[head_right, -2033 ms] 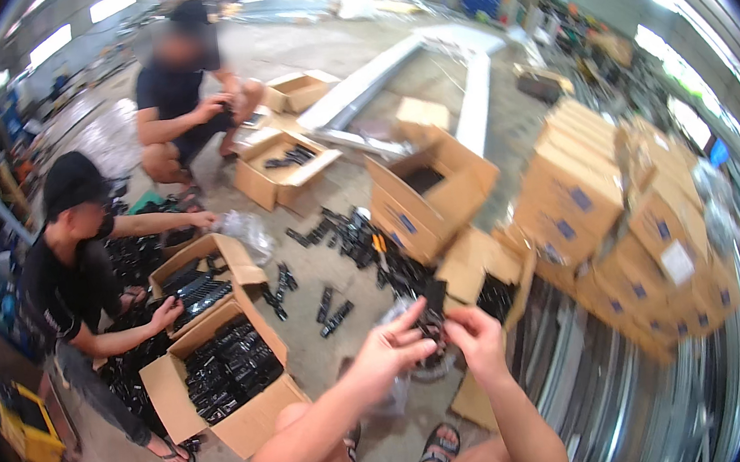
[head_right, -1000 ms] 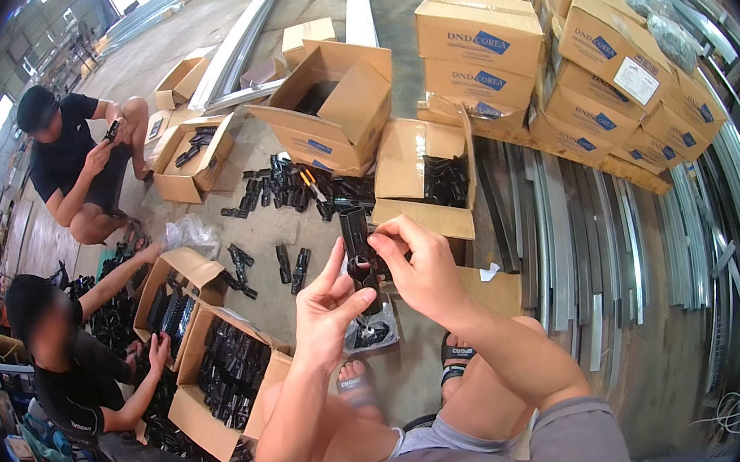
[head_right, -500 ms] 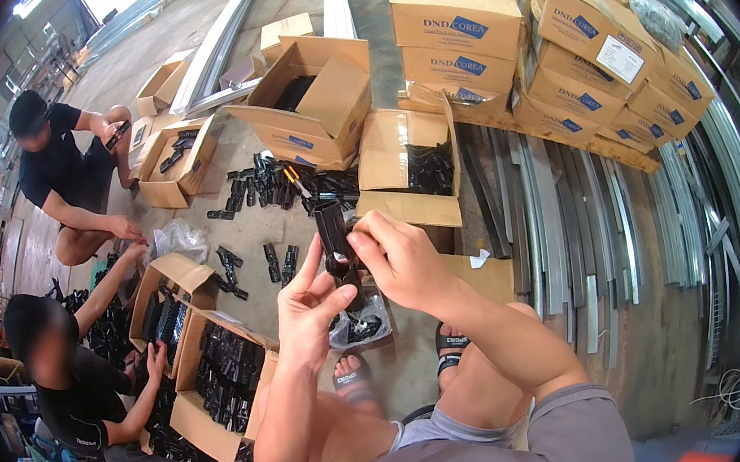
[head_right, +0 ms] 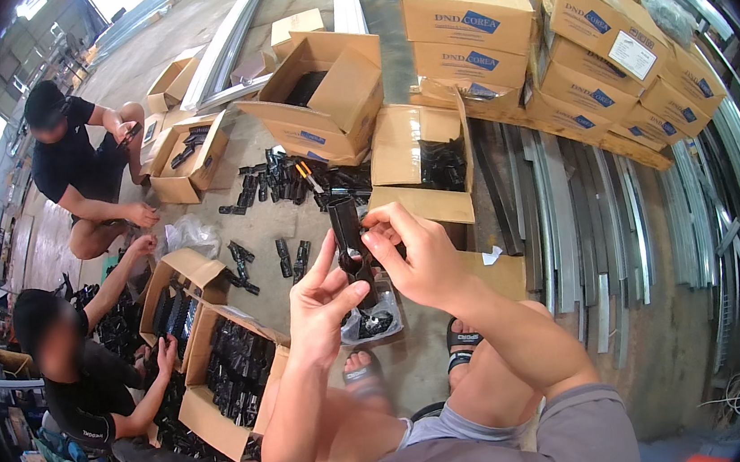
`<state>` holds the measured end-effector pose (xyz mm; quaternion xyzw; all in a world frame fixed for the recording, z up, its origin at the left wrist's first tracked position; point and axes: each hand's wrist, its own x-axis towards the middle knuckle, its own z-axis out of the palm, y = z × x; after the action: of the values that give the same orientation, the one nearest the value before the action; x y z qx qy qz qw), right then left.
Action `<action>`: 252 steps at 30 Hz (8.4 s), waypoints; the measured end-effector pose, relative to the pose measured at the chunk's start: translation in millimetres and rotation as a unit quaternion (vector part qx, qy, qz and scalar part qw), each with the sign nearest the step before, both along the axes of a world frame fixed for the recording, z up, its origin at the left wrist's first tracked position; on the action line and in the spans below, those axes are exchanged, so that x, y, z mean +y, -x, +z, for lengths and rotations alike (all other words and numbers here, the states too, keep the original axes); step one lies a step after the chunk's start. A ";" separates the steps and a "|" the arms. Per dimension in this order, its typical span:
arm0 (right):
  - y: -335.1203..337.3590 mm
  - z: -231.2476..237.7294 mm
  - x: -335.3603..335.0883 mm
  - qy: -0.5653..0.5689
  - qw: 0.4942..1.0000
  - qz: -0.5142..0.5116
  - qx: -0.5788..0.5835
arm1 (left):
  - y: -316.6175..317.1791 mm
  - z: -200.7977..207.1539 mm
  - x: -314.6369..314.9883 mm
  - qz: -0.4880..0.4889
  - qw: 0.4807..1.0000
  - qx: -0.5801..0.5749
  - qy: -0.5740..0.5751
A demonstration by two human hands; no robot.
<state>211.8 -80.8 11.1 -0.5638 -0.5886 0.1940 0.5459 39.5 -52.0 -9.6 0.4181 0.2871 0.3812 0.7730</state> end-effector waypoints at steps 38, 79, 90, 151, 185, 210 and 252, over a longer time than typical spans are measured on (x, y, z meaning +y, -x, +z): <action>28.9 -23.8 -6.8 -0.120 0.953 0.026 -0.277 | 1.7 -10.3 17.0 0.091 0.983 -0.090 0.130; -12.8 -44.4 12.4 0.200 0.899 0.157 0.358 | 19.3 6.2 10.9 -0.005 0.900 0.347 -0.264; 3.8 -223.2 52.4 0.469 0.750 0.276 -0.375 | 55.3 3.5 39.6 0.120 0.831 0.469 -0.275; 4.2 -21.8 17.4 -0.036 0.932 0.156 -0.325 | 26.9 -21.6 10.1 -0.027 0.737 0.517 -0.435; -22.0 -39.1 20.3 0.224 0.909 0.170 0.308 | 29.7 8.2 13.3 -0.031 0.909 0.343 -0.236; -20.7 -37.5 13.0 0.153 0.914 0.134 0.352 | 24.1 2.1 13.4 -0.052 0.942 0.272 -0.187; 93.2 -430.5 12.0 0.406 0.828 0.169 -0.348 | 26.8 -0.4 51.3 0.132 0.970 -0.144 0.142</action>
<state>118.6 -68.8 -419.4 -0.6565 -0.6938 0.2956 -0.0138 12.8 -0.6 -10.1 0.2026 0.2765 0.4917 0.8005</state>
